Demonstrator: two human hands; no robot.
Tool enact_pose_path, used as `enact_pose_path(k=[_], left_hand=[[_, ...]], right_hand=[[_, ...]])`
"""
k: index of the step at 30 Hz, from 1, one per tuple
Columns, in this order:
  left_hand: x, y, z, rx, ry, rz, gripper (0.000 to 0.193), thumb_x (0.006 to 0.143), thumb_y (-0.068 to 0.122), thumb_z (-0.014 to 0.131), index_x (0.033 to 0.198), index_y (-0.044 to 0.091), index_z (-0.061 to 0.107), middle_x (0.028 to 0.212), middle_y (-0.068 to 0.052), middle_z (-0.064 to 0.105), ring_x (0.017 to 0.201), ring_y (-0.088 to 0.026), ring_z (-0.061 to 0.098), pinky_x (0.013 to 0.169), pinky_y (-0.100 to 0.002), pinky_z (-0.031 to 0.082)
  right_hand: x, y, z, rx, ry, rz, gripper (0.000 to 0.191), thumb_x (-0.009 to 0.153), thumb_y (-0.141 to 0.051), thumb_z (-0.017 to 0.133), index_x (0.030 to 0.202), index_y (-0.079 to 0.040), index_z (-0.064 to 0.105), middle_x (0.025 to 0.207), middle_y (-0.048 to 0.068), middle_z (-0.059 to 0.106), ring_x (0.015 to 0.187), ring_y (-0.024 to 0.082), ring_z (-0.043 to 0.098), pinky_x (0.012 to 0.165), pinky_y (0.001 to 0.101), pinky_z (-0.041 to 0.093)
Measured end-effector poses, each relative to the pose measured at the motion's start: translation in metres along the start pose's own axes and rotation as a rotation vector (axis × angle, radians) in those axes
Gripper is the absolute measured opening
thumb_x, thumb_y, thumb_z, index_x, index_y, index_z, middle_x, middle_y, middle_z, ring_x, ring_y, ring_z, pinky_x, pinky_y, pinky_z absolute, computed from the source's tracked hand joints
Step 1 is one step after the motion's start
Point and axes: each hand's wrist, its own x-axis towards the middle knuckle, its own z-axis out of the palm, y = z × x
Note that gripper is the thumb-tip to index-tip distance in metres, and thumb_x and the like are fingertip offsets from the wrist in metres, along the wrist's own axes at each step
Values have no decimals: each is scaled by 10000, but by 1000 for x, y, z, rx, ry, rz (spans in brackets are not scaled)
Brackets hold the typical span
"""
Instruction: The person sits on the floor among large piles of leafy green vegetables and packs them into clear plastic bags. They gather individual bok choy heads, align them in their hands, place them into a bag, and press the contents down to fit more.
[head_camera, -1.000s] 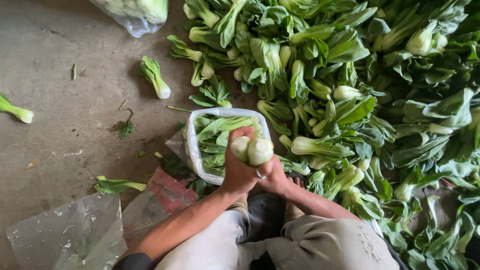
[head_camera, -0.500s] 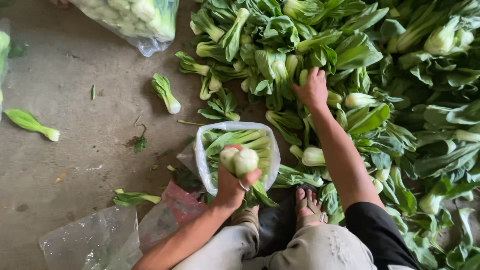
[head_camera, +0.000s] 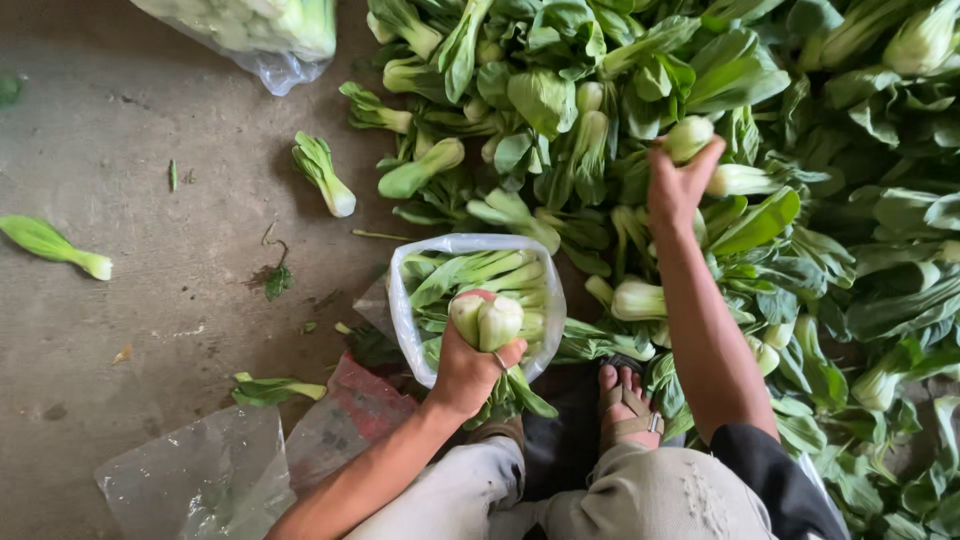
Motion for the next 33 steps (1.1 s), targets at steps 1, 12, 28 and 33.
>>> enact_pose_path(k=[1, 12, 28, 33], left_hand=[[1, -2, -2, -20, 11, -22, 666, 744, -17, 816, 1312, 47, 475, 1112, -51, 583, 938, -130, 592, 793, -303, 543], [5, 19, 6, 63, 92, 55, 602, 708, 74, 831, 1229, 31, 534, 1059, -12, 608, 927, -111, 593, 820, -284, 528], [10, 20, 3, 163, 52, 286, 621, 742, 146, 957, 1179, 31, 531, 1050, -34, 658, 948, -123, 649, 837, -283, 588], [7, 21, 7, 65, 36, 402, 776, 741, 295, 955, 1305, 53, 481, 1163, -56, 606, 1058, -141, 618, 921, -302, 573]], right_hand=[[1, -5, -1, 81, 39, 49, 444, 920, -74, 764, 1241, -61, 457, 1084, 59, 596, 938, 140, 579, 839, 296, 520], [8, 18, 103, -802, -75, 275, 789, 774, -467, 903, 1221, 32, 487, 1229, 282, 566, 1085, 476, 584, 889, 551, 495], [-129, -91, -52, 381, -850, 359, 573, 721, -29, 841, 1249, -37, 618, 1121, 138, 748, 1061, 260, 735, 955, 411, 587], [-187, -95, -13, 268, -774, 321, 686, 774, -68, 841, 1405, -26, 577, 1237, 77, 671, 1137, 169, 620, 1016, 330, 505]])
